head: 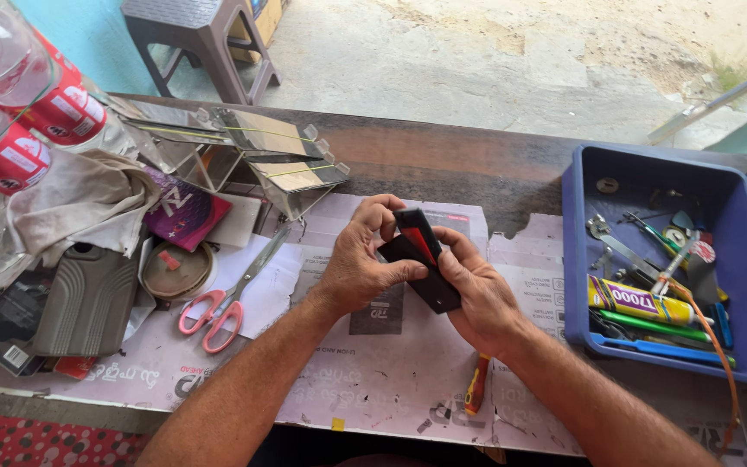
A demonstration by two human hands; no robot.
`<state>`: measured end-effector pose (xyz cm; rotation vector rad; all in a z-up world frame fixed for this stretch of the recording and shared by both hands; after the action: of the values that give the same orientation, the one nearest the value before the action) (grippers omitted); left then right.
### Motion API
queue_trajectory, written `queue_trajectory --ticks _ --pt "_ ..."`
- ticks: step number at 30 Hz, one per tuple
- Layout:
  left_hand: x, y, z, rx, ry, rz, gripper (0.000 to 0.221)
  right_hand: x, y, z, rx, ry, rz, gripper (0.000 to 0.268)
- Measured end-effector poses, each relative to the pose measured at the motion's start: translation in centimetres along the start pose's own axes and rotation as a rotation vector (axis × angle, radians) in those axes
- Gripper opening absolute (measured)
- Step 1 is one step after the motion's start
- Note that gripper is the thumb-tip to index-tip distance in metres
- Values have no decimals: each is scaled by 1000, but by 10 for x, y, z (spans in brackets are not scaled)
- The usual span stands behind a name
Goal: The person handles a mobile phone, removes the battery and a small internal component, uses a screwdriver on the device, and then reattaches the battery and back cover.
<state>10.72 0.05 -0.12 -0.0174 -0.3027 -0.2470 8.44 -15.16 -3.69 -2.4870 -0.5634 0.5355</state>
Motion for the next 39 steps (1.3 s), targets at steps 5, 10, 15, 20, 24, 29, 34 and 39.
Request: queue_trajectory --ticks 5,10,15,20,24,29,34,39 --pt "-1 6 -8 124 42 88 50 5 5 -4 110 -15 21 40" --pt "-3 13 -26 -153 319 112 28 14 25 -20 64 209 31 36" --pt "-5 19 -28 51 437 184 24 6 43 -47 -118 526 76 32" --pt "-7 -6 -9 389 153 88 18 0 35 -46 -244 446 80 43" --pt "-9 1 12 285 -40 180 18 -25 10 -68 -828 661 151 38" --pt "-7 8 -6 -507 348 30 40 -52 -45 -80 -1512 1148 46 49" --pt "-9 -4 0 -278 218 -94 37 -39 -25 -83 -1331 1039 186 58" --pt "-13 -16 -11 -195 263 -78 38 -14 19 -71 -1076 637 341 56"
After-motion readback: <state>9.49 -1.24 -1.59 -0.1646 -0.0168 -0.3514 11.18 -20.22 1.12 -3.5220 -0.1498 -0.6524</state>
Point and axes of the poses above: each hand's wrist, its own x-axis towards the middle knuckle, its own y-axis out of the back of the hand, z = x × y, the point moved 8 cm from there along x, towards the middle knuckle, and after that the axes turned 3 degrees about -z, right-handed, at the moved point
